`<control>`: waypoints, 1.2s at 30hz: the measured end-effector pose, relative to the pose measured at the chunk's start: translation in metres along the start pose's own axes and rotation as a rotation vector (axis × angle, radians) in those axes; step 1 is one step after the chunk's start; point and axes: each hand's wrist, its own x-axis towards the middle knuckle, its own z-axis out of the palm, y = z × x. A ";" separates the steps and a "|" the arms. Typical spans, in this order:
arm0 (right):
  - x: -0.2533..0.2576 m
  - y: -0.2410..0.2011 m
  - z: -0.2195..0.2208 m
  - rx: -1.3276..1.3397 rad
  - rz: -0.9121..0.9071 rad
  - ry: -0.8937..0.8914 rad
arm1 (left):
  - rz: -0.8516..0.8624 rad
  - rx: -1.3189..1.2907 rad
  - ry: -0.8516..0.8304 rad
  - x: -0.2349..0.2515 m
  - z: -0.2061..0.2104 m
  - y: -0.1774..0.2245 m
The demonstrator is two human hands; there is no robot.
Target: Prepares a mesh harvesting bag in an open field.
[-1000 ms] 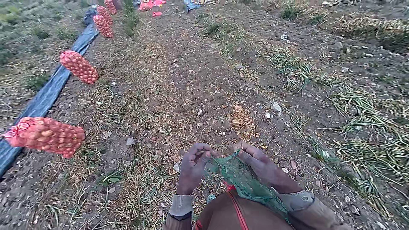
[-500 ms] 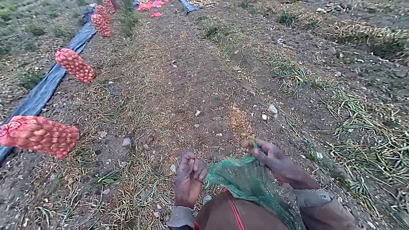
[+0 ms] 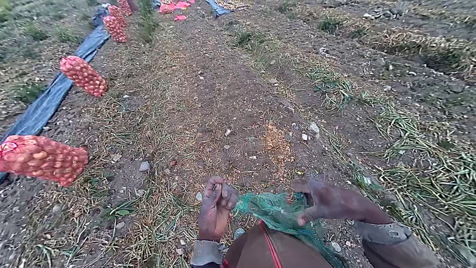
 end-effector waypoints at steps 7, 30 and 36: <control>0.005 0.013 -0.005 -0.139 0.070 0.004 | -0.034 0.417 0.184 0.007 0.011 0.005; 0.001 0.012 -0.026 -0.081 -0.068 0.158 | 0.026 0.478 0.502 0.022 -0.036 0.038; 0.013 0.016 -0.018 0.314 -0.206 0.281 | 0.008 0.480 0.292 0.006 -0.006 0.040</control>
